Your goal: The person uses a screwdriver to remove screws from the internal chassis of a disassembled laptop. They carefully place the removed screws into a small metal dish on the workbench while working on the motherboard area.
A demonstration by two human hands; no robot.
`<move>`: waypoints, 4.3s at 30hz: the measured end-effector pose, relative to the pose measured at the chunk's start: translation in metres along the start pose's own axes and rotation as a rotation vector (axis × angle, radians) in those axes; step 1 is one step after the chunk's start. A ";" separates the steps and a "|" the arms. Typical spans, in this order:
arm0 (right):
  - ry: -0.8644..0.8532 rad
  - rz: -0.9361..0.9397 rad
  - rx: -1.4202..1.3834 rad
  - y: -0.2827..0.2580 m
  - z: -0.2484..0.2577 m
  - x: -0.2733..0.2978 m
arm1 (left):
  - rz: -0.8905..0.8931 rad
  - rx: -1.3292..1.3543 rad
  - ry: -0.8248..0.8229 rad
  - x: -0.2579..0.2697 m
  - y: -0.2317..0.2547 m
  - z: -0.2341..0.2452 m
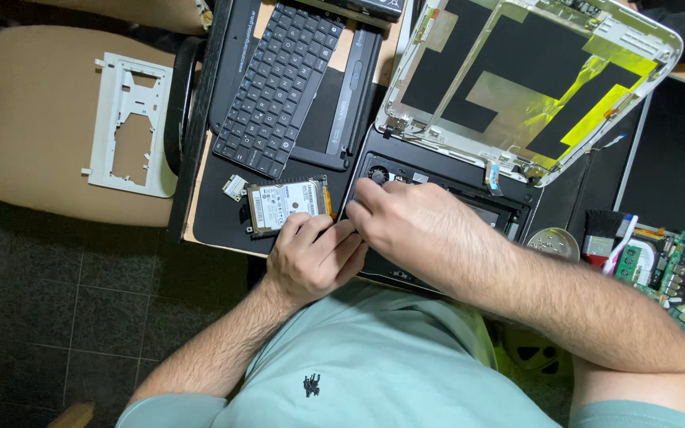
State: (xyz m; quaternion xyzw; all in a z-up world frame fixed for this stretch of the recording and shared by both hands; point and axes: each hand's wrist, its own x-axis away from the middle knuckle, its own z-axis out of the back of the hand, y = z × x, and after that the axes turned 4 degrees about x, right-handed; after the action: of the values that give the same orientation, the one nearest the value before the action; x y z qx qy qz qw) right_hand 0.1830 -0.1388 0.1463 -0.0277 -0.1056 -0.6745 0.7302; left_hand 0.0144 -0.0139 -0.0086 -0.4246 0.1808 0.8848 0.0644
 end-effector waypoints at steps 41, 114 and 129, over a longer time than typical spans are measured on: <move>-0.042 -0.065 -0.070 -0.005 -0.025 -0.013 | 0.008 -0.004 -0.016 -0.004 0.001 0.004; 1.401 -0.699 -0.995 -0.103 -0.197 0.198 | -0.045 0.274 -0.491 -0.063 0.071 -0.062; 1.405 -1.012 -0.349 -0.037 -0.233 0.255 | -0.032 0.292 -0.549 -0.060 0.069 -0.069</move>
State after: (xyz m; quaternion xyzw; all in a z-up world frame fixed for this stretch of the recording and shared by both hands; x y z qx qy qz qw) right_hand 0.1907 -0.4342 -0.0357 0.3322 0.4727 -0.7844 0.2255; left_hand 0.0839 -0.1016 0.0163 -0.1588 0.2751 0.9300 0.1849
